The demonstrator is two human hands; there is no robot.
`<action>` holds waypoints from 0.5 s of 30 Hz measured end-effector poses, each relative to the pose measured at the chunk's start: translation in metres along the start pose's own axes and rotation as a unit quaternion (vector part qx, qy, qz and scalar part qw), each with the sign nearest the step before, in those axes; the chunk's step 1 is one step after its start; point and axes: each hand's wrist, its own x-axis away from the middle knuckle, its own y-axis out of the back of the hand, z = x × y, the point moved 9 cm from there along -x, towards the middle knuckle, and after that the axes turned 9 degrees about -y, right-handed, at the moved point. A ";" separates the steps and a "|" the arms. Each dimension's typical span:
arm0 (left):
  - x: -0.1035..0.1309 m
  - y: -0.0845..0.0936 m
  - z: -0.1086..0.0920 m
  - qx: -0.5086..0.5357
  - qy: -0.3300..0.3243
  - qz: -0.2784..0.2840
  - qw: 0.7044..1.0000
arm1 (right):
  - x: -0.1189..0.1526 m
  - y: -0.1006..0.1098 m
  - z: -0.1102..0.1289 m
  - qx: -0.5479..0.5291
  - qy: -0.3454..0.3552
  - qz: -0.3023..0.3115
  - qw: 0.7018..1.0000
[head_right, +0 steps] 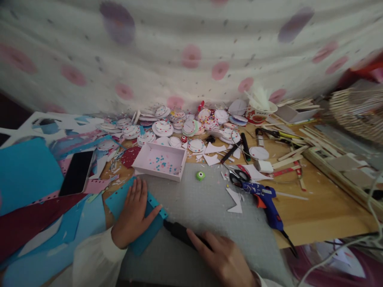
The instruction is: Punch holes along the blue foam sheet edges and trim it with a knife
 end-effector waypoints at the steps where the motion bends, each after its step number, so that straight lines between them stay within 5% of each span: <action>1: 0.000 0.000 0.000 0.000 -0.001 0.002 1.000 | -0.002 0.002 0.000 0.009 -0.007 -0.011 1.000; 15: 0.001 -0.003 -0.013 -0.017 -0.021 0.037 0.999 | -0.001 0.010 -0.001 0.049 -0.049 -0.028 0.997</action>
